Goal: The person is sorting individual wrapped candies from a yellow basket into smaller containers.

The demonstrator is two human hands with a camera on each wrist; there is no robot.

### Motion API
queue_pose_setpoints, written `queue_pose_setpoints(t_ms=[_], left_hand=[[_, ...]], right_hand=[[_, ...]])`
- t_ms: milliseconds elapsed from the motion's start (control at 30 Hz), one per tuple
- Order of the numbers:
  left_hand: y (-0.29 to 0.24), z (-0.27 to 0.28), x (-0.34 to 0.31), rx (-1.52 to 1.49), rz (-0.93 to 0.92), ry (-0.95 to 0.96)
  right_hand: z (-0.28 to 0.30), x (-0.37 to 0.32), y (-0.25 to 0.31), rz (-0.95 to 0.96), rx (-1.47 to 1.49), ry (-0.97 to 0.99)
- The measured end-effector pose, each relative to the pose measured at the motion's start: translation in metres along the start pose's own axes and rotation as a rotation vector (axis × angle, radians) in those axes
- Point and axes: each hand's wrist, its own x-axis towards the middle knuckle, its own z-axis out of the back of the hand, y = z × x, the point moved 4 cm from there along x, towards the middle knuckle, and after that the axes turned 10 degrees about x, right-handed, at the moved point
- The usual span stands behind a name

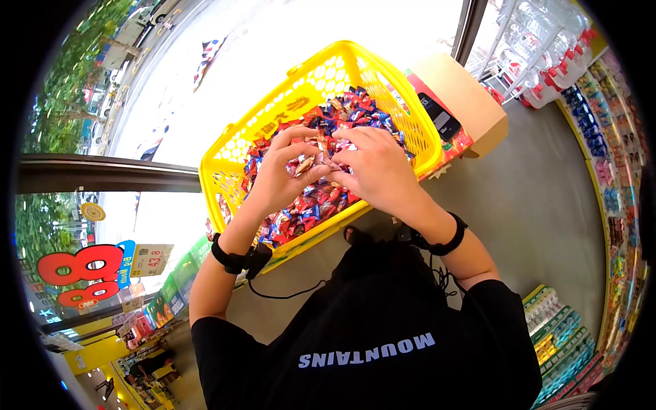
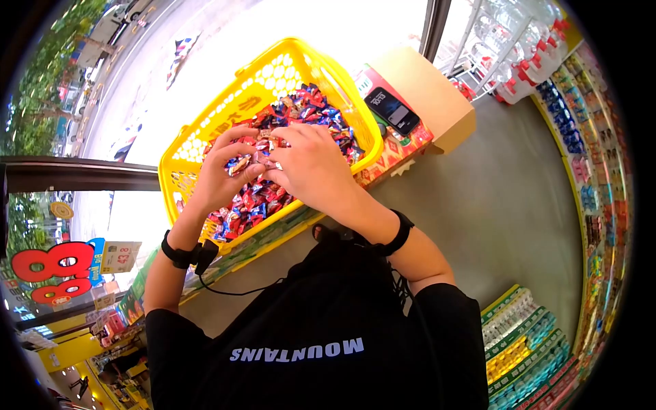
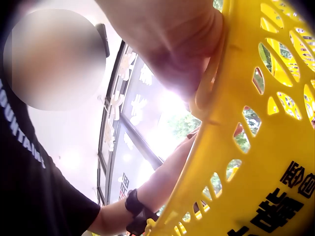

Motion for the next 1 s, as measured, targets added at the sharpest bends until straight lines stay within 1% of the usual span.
queue_pose_setpoints(t_ms=[100, 200, 333, 433, 567, 667, 767, 900, 1000], left_hand=[[-0.001, 0.001, -0.002, -0.05, 0.041, 0.011], [0.005, 0.008, -0.006, -0.005, 0.03, 0.094], [0.01, 0.005, -0.02, 0.227, -0.09, 0.147], [-0.002, 0.014, -0.022, 0.22, -0.032, 0.145], [-0.026, 0.026, -0.01, 0.162, -0.033, 0.093], [-0.031, 0.024, -0.005, 0.295, -0.18, 0.04], [-0.037, 0.027, -0.004, 0.416, -0.246, -0.022], [-0.049, 0.031, -0.012, 0.408, -0.157, -0.06], [-0.049, 0.033, -0.021, 0.457, -0.163, -0.118]], right_hand=[[-0.001, 0.001, -0.003, -0.009, 0.054, 0.002], [0.003, 0.001, -0.004, -0.052, 0.06, -0.049], [0.007, -0.004, -0.002, 0.017, 0.039, -0.043], [0.011, -0.002, 0.003, 0.045, 0.05, -0.028], [0.011, 0.003, 0.007, 0.125, 0.077, 0.0], [0.01, 0.002, 0.008, 0.152, 0.083, -0.012], [0.01, 0.002, 0.01, 0.15, 0.079, -0.009], [0.011, 0.003, 0.011, 0.173, 0.074, 0.0], [0.009, 0.001, 0.015, 0.249, 0.025, -0.012]])
